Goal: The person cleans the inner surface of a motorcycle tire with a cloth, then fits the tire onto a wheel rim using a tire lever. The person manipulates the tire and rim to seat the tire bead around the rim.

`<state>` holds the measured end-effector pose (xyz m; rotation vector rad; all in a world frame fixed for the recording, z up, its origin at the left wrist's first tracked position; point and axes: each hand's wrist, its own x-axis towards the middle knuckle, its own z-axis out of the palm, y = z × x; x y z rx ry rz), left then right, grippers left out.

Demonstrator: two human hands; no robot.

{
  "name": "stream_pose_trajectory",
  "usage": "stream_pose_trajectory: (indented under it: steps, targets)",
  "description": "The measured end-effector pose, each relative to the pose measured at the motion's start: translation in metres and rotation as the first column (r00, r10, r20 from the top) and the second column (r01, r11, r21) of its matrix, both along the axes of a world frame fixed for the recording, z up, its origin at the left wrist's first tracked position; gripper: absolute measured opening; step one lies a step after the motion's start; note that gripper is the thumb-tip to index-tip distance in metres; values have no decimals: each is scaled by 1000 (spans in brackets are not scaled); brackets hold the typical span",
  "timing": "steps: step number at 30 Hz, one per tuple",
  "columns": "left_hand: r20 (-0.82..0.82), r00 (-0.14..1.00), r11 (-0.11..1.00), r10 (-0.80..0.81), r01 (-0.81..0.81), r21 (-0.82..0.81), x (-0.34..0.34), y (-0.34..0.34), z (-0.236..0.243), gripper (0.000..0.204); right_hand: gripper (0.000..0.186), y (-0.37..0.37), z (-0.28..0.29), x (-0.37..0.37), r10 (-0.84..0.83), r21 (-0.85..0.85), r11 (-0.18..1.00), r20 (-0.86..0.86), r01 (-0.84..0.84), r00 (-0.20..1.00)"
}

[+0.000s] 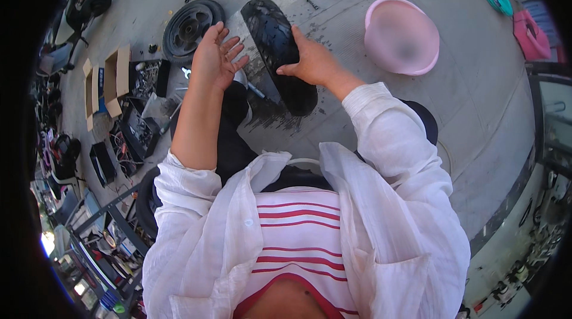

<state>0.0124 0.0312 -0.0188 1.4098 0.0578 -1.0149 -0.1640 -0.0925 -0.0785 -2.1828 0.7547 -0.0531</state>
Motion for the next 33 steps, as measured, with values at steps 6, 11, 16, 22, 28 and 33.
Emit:
stream_pose_trajectory:
  steps: [6, 11, 16, 22, 28, 33]
  targets:
    - [41, 998, 997, 56, -53, -60, 5, 17, 10, 74, 114, -8, -2, -8, -11, -21, 1000, -3, 11, 1000]
    - [35, 998, 997, 42, -40, -67, 3, 21, 14, 72, 112, -15, -8, -10, -31, 30, 999, 30, 30, 999]
    - [25, 998, 996, 61, -59, -70, 5, 17, 14, 64, 111, -11, -6, -5, -4, -19, 1000, 35, 5, 999]
    - [134, 968, 938, 211, -162, -307, 42, 60, 41, 44, 113, 4, 6, 10, 66, -15, 998, -7, -66, 998]
    - [779, 624, 957, 58, -258, 135, 101, 258, 30, 48, 108, 1, 4, 5, 59, -53, 997, 36, -57, 998]
    - [559, 756, 664, -340, -227, 712, 39, 428, -66, 74, 106, -11, -9, -1, 26, 107, 994, 42, -30, 999]
